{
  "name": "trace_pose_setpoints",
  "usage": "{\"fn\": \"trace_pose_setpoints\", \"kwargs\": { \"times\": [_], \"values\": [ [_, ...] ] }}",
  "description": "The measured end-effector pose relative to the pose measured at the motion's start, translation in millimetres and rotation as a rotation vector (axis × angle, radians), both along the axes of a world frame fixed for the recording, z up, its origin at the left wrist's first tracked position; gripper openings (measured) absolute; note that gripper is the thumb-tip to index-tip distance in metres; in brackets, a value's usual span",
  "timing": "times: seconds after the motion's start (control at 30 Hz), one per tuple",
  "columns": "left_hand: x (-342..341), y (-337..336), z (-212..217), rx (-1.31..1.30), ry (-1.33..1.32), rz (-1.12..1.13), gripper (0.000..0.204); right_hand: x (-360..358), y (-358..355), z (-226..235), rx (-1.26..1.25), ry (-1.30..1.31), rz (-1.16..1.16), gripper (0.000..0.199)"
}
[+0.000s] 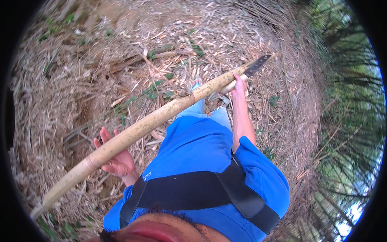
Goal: The person trims small branches and nodes off a long bamboo stalk using a machete, then sits on the ground to further handle the bamboo pieces.
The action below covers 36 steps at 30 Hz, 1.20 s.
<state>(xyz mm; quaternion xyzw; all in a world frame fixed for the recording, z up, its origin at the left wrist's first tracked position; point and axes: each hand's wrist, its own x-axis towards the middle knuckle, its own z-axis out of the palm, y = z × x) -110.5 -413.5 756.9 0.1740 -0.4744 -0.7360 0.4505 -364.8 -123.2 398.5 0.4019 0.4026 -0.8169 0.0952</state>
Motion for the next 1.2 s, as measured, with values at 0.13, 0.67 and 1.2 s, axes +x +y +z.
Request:
{"fn": "trace_pose_setpoints", "kwargs": {
  "times": [0.13, 0.67, 1.2],
  "values": [
    [-45, -65, -66, -0.051, 0.307, -0.4, 0.049, -66, 13, -26, 0.052, 0.109, 0.053, 0.034],
    [-313, -158, -208, 0.456, -0.214, -0.121, 0.032, 76, 75, -37, 0.234, -0.427, -0.106, 0.004],
    [-347, -129, -205, 0.298, -0.16, -0.015, 0.027, 47, 60, -116, 0.595, -0.726, 0.391, 0.012]
  ]
}}
